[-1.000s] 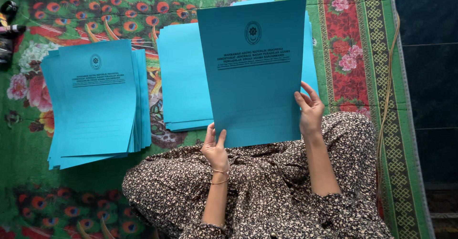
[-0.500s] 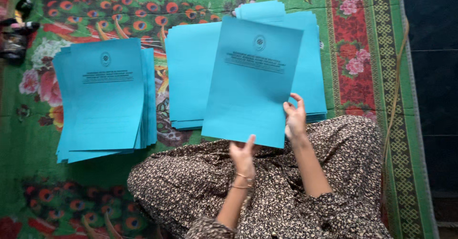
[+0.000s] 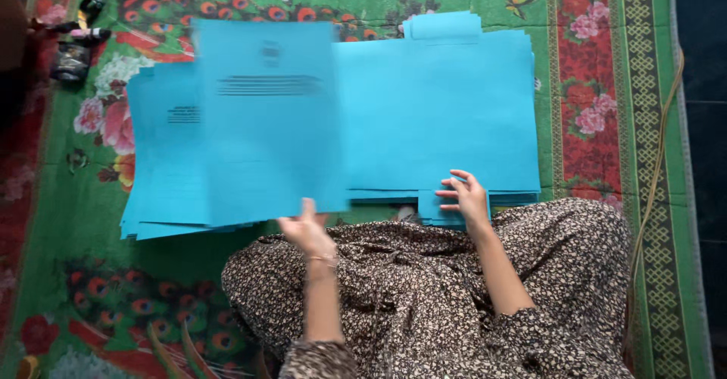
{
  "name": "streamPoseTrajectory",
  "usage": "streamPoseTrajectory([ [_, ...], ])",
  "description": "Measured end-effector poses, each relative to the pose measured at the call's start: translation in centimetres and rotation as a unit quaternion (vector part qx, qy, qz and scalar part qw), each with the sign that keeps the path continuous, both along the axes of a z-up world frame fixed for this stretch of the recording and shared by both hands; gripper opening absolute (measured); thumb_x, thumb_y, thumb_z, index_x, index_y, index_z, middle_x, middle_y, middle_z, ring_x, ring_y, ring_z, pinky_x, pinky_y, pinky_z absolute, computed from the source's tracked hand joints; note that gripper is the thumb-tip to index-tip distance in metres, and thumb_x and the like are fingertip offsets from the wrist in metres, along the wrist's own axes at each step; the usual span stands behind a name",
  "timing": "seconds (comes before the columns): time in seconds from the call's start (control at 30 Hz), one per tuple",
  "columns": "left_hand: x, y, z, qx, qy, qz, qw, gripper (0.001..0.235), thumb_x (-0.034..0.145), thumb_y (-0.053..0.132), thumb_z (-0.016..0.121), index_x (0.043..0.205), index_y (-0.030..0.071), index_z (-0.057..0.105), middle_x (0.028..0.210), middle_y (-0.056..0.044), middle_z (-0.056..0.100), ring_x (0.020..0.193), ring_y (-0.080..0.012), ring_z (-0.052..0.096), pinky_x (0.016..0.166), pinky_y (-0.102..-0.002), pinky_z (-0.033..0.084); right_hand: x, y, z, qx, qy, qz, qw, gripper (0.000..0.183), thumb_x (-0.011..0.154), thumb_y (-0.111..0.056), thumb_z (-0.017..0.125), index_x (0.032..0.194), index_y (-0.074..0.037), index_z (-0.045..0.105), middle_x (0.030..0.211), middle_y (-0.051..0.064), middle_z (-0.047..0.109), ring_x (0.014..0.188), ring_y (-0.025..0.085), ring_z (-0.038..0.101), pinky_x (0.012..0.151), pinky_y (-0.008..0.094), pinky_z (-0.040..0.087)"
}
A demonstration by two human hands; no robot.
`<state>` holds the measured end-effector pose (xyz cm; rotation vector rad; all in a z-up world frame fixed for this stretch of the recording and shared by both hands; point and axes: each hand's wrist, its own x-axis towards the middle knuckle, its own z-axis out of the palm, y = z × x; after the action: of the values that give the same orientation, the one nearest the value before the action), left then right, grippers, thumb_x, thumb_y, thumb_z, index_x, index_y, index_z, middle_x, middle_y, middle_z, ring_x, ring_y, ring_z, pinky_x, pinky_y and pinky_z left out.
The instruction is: The person sits on a patterned mat and folds light blue paper sheets in half. They repeatedly pick up a sheet, fold it, and place it onto a growing stack, occasionally smoothing the crease with their hands.
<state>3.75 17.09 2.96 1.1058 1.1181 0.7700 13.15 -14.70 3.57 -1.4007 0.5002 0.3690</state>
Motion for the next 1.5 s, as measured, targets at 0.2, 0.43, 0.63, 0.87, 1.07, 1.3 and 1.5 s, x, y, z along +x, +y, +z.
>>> streamPoseTrajectory([
  [0.2,-0.4,14.0,3.4,0.039,-0.048,0.025,0.998,0.086,0.098,-0.001,0.073,0.158,0.016,0.014,0.155,-0.024,0.026,0.130,-0.0420,0.049,0.079,-0.064,0.067,-0.1,-0.1,0.6,-0.001,0.005,0.011,1.000,0.029,0.104,-0.015,0.054,0.132,-0.007,0.056,0.115,0.023,0.070,0.093,0.039,0.074,0.061,0.049,0.065],
  [0.43,-2.6,24.2,-2.9,0.277,0.151,0.003,0.949,0.098,0.097,0.006,0.084,0.155,-0.016,0.009,0.158,-0.046,0.015,0.155,-0.0473,0.013,0.130,-0.055,0.003,-0.4,0.1,1.2,-0.033,-0.004,0.001,0.999,0.026,0.103,-0.013,0.054,0.128,-0.007,0.058,0.110,0.023,0.072,0.091,0.038,0.075,0.056,0.047,0.065],
  [0.63,-3.7,23.6,-5.3,0.242,0.081,0.078,0.964,0.100,0.086,0.000,0.094,0.156,0.000,0.022,0.144,-0.036,0.035,0.127,-0.0513,0.058,0.104,-0.046,0.061,-1.3,0.6,-1.7,-0.317,-0.099,0.109,0.937,0.020,0.099,-0.018,0.064,0.116,-0.022,0.072,0.101,0.004,0.078,0.085,0.018,0.077,0.066,0.036,0.063],
  [0.87,-0.2,10.9,2.5,0.426,0.224,0.083,0.872,0.101,0.094,0.008,0.086,0.163,-0.003,0.014,0.160,-0.041,0.008,0.149,-0.0615,0.012,0.125,-0.067,0.009,-3.4,1.6,5.2,-0.548,-0.192,0.311,0.752,0.049,0.092,-0.045,0.071,0.134,-0.024,0.059,0.159,0.013,0.040,0.151,0.036,0.032,0.114,0.066,0.034],
  [1.07,4.0,-5.0,3.4,0.656,0.128,-0.159,0.727,0.088,0.083,0.028,0.079,0.154,-0.005,0.039,0.152,-0.030,0.042,0.136,-0.0490,0.037,0.115,-0.059,0.018,-3.6,-0.1,5.7,-0.551,-0.194,0.445,0.679,0.103,0.075,-0.054,0.084,0.159,-0.025,0.031,0.170,0.019,0.017,0.156,0.045,0.014,0.116,0.073,0.023],
  [1.3,3.4,-14.1,-1.5,0.618,0.144,-0.569,0.522,0.089,0.089,0.059,0.064,0.160,0.015,0.033,0.170,-0.011,0.024,0.159,-0.0327,0.013,0.126,-0.059,0.009,-3.1,-4.3,5.3,-0.480,-0.275,0.459,0.695,0.087,0.076,-0.035,0.085,0.152,-0.024,0.044,0.164,0.014,0.034,0.151,0.041,0.029,0.116,0.061,0.037],
  [1.5,2.5,-14.4,-3.7,0.604,0.171,-0.552,0.549,0.088,0.094,0.066,0.052,0.162,0.015,0.028,0.171,-0.007,0.020,0.158,-0.0307,0.015,0.126,-0.059,0.014,-3.1,-3.6,6.4,-0.478,-0.288,0.456,0.693,0.079,0.086,-0.051,0.074,0.155,-0.028,0.043,0.164,0.016,0.035,0.151,0.040,0.030,0.118,0.059,0.035],
])
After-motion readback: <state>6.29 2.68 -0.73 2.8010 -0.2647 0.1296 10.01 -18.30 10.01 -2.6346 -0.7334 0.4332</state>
